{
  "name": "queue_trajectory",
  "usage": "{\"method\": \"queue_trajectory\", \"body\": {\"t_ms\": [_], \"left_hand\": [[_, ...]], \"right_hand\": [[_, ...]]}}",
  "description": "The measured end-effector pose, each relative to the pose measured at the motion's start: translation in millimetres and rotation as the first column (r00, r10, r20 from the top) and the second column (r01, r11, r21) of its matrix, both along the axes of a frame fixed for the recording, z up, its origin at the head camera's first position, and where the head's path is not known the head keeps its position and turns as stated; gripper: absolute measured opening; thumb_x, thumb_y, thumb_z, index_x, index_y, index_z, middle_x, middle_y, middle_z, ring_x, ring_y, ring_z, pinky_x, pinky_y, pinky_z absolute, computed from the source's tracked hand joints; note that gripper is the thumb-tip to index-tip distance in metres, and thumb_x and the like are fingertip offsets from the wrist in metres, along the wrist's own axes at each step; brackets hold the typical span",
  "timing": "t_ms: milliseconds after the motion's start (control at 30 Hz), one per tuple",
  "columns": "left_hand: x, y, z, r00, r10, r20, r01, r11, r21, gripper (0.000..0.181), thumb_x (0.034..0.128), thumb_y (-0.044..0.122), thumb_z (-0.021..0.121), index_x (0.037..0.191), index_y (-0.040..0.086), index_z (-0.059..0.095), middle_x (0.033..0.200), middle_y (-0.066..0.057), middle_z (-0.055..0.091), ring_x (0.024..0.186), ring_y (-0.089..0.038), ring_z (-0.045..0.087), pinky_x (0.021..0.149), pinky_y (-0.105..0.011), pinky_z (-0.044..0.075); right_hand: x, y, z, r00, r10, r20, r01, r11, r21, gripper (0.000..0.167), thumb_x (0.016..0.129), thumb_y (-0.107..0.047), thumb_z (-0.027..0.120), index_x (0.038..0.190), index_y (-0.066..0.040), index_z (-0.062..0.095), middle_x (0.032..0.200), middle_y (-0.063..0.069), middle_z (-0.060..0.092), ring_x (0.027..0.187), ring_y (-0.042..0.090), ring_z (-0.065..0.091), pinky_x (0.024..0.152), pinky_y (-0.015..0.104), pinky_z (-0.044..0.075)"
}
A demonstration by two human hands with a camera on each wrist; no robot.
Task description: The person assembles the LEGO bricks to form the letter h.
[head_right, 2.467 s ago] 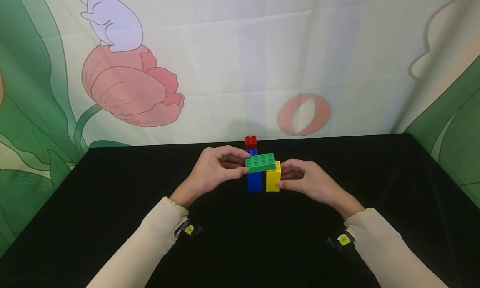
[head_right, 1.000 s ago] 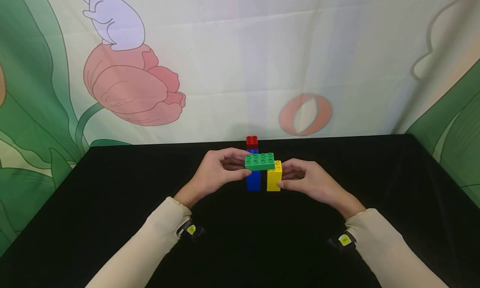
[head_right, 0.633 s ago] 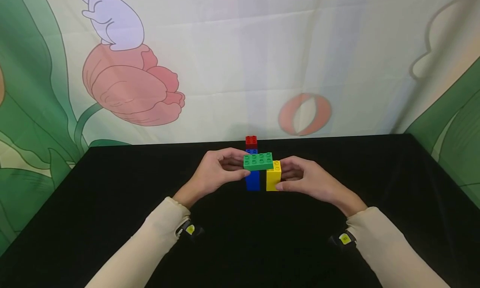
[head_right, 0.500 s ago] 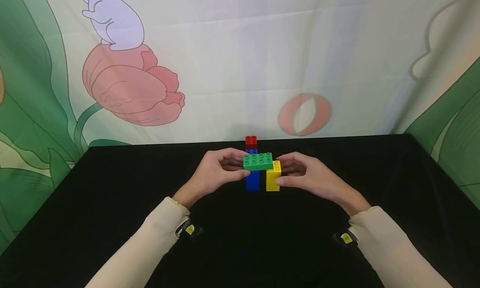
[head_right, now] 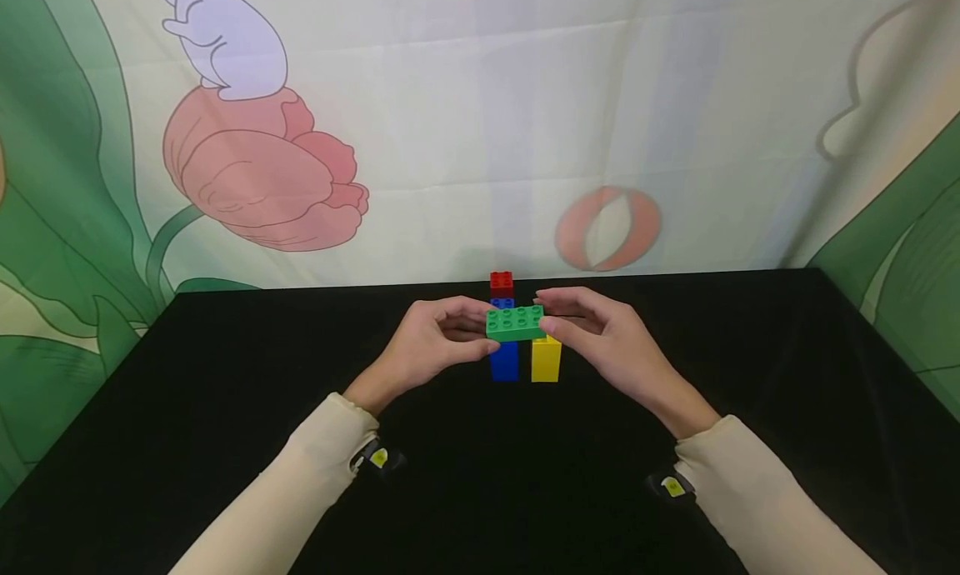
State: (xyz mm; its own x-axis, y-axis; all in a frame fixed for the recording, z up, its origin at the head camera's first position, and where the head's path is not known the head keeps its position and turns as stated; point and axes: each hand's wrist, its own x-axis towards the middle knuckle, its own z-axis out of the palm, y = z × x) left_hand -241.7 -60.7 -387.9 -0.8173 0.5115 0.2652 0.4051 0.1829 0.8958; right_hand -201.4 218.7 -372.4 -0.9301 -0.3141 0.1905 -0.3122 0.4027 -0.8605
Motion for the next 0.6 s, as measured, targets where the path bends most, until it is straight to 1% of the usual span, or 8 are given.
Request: {"method": "queue_trajectory", "body": {"t_ms": [233, 600], "left_hand": [[-1.7, -0.5, -1.5, 1.000, -0.017, 0.002, 0.017, 1.000, 0.008, 0.034, 0.0936, 0.007, 0.082, 0.126, 0.000, 0.072, 0.119, -0.010, 0.076, 0.107, -0.019, 0.074, 0.095, -0.031, 0.060], [-1.6, -0.2, -2.1, 1.000, -0.018, -0.004, 0.018, 1.000, 0.009, 0.034, 0.0935, 0.007, 0.082, 0.126, 0.000, 0.073, 0.118, -0.009, 0.077, 0.107, -0.019, 0.074, 0.094, -0.031, 0.060]], "right_hand": [[0.7, -3.4, -1.0, 1.000, -0.006, -0.014, 0.006, 1.000, -0.005, 0.040, 0.107, -0.033, 0.067, 0.144, -0.017, 0.064, 0.142, 0.003, 0.065, 0.118, 0.021, 0.067, 0.095, 0.024, 0.056], [-2.7, 0.3, -6.9, 1.000, -0.016, -0.016, 0.016, 1.000, 0.018, 0.042, 0.106, -0.037, 0.068, 0.142, -0.016, 0.065, 0.138, 0.001, 0.067, 0.118, 0.020, 0.068, 0.096, 0.026, 0.056]]}}
